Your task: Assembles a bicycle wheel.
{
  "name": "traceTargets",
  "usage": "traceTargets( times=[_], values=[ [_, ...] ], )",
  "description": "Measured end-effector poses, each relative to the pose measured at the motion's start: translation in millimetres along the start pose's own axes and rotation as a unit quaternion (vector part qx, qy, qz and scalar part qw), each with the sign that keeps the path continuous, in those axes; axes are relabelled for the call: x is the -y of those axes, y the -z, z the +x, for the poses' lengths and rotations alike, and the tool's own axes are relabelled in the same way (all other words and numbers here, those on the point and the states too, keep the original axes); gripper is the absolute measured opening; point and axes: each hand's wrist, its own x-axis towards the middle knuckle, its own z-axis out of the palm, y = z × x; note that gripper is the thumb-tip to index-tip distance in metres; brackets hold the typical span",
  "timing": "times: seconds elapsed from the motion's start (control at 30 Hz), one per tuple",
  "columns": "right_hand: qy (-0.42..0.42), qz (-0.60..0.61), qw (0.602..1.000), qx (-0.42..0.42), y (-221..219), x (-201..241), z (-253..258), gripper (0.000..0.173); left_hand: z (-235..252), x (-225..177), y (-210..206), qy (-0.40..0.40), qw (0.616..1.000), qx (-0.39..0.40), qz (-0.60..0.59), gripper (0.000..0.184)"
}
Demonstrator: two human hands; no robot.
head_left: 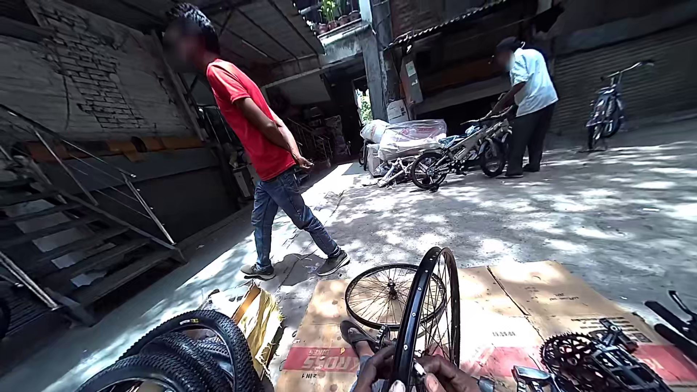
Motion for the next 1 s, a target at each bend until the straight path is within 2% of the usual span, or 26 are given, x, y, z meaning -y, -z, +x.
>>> traceTargets(
  times=[0.07,0.13,0.2,0.27,0.3,0.37,0.4,0.47,0.53,0.6,0.67,0.73,0.77,0.87,0.9,1.0],
  values=[
    [0.048,-0.012,0.998,-0.048,4,-7,-2,0.016,12,-5,2,-0.012,1.0,0.025,0.011,0.048],
    [0.055,-0.14,0.985,-0.081,9,-8,3,0.018,21,-5,-2,-0.018,0.999,0.047,-0.016,0.046],
    [0.041,-0.304,0.949,-0.066,11,-6,11,0.024,26,-6,-10,-0.009,0.995,0.066,-0.074,0.047],
    [0.067,-0.365,0.927,-0.046,7,-3,17,0.023,29,-6,-14,0.004,0.991,0.073,-0.111,0.047],
    [0.092,-0.344,0.934,-0.039,5,-2,20,0.022,30,-7,-14,0.01,0.99,0.079,-0.12,0.048],
    [0.126,-0.204,0.97,-0.027,0,4,26,0.016,29,-9,-13,0.033,0.984,0.091,-0.147,0.05],
    [0.12,-0.125,0.984,-0.032,-6,9,29,0.018,28,-8,-12,0.051,0.979,0.089,-0.174,0.05],
    [0.086,-0.074,0.993,-0.037,-14,20,32,0.036,27,-2,-10,0.079,0.961,0.078,-0.254,0.05],
    [0.069,-0.108,0.992,0.01,-10,24,37,0.04,29,9,-8,0.077,0.946,0.079,-0.304,0.052],
    [0.082,-0.199,0.976,0.042,-3,29,43,0.027,30,23,-9,0.067,0.942,0.069,-0.32,0.049],
    [0.133,-0.308,0.94,-0.058,-15,26,43,0.011,29,39,-13,0.055,0.94,0.042,-0.333,0.042],
    [0.178,-0.362,0.904,-0.142,-29,17,41,0.019,30,47,-15,0.042,0.934,0.027,-0.354,0.038],
    [0.189,-0.362,0.899,-0.158,-32,14,41,0.022,30,50,-15,0.032,0.93,0.031,-0.364,0.036],
    [0.174,-0.306,0.929,-0.115,-26,16,34,0.021,31,53,-16,0.001,0.932,0.064,-0.357,0.032],
    [0.161,-0.291,0.939,-0.089,-21,18,31,0.023,31,52,-17,-0.002,0.939,0.066,-0.338,0.036],
    [0.143,-0.309,0.94,-0.02,-11,27,21,0.033,31,38,-18,0.049,0.964,0.022,-0.262,0.047]
  ],
)
